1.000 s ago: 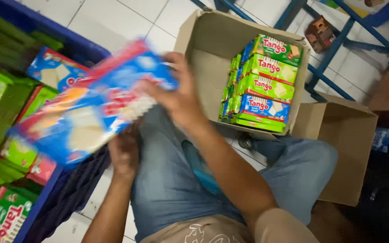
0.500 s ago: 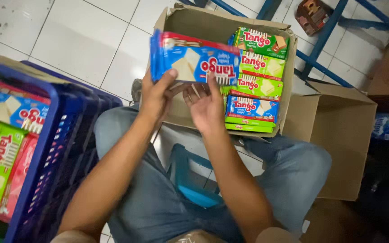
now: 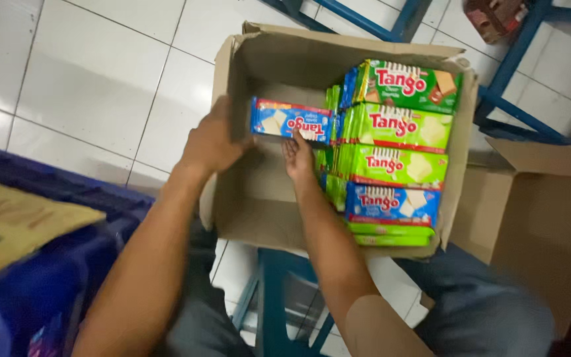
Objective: The person transfers packets of Tango biscuits from a blue plastic crate into a cardboard box. They pick up packets one by one and place them into the box, arranging them in neat rows.
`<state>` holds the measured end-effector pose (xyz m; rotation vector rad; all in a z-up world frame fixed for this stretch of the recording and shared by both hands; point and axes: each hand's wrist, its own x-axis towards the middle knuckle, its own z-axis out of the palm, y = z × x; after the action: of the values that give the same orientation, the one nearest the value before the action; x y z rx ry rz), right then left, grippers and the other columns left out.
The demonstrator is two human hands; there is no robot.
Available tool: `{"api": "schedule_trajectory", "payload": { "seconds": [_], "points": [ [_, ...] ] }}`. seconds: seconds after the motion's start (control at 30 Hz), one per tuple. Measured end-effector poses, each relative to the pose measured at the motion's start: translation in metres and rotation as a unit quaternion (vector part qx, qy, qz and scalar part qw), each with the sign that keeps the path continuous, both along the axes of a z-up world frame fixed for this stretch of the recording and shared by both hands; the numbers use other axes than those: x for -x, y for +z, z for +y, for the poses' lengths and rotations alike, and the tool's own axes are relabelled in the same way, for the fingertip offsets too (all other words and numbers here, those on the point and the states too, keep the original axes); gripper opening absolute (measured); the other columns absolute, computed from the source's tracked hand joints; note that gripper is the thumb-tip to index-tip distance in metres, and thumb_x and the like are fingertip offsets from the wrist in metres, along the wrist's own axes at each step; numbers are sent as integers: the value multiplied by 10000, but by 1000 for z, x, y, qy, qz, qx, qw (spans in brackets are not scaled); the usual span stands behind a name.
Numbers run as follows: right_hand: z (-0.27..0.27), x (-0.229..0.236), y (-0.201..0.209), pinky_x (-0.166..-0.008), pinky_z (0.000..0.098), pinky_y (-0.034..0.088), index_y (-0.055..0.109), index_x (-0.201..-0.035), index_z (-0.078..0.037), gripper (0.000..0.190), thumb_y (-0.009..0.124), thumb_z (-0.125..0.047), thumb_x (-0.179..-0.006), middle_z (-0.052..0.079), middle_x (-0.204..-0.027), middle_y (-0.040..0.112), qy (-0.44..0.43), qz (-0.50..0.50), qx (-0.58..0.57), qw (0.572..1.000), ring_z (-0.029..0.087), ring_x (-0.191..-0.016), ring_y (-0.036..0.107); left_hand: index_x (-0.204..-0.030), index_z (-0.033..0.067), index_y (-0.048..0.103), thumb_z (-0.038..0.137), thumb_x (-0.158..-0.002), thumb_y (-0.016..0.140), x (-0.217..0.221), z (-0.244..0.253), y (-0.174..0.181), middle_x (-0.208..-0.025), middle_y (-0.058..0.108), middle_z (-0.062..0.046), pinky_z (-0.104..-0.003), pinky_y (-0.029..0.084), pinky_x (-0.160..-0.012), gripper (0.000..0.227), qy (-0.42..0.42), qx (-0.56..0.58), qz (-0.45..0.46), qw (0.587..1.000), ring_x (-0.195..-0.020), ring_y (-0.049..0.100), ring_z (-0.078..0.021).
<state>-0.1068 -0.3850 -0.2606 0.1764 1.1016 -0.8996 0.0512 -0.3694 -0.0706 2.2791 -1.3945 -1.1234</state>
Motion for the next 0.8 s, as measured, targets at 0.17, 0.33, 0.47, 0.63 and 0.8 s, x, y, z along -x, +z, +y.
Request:
{"api": "schedule_trajectory", "payload": {
  "seconds": [0.17, 0.33, 0.47, 0.63, 0.8],
  "points": [
    [-22, -3, -83, -1002, 309, 354, 423, -1108, 7, 560, 758, -242, -736, 123, -1016, 401, 26, 26, -31, 999, 257, -1133, 427, -1322, 78, 377, 334, -746, 633, 15, -25, 16, -1405, 236, -201, -553, 204, -1002, 680, -154, -12, -159, 975, -1294, 199, -378],
    [-50, -9, -92, -1044, 338, 299, 427, -1148, -2, 557, 728, -273, -764, 120, -1081, 431, 31, 40, -15, 999, 274, -1177, 396, -1289, 94, 419, 328, -735, 626, 17, -30, -3, -1423, 214, -185, -536, 133, -1028, 637, -190, -54, -146, 969, -1324, 93, -372],
    [-66, -6, -107, -1041, 376, 316, 461, -1109, -1, 378, 625, -219, -847, 182, -1099, 475, -9, 21, -8, 1000, 312, -1157, 428, -1271, 106, 442, 350, -720, 628, 19, -31, -3, -1429, 208, -187, -523, 110, -1042, 631, -218, -96, -165, 957, -1336, 30, -377],
    [-79, -14, -106, -980, 382, 412, 466, -1103, -10, 260, 529, -134, -883, 201, -1050, 521, -50, 65, 2, 997, 319, -1059, 509, -1259, 139, 462, 398, -683, 640, 20, -24, -20, -1426, 216, -186, -535, 85, -1040, 655, -238, -72, -199, 948, -1332, -4, -390],
    [-61, -19, -108, -970, 399, 424, 462, -1116, -31, 242, 484, -141, -901, 189, -1097, 533, -59, 64, -15, 996, 306, -1060, 525, -1229, 118, 494, 348, -707, 636, 33, -27, -24, -1414, 243, -200, -507, 28, -1049, 588, -258, -21, -190, 947, -1333, 2, -377]
  ]
}}
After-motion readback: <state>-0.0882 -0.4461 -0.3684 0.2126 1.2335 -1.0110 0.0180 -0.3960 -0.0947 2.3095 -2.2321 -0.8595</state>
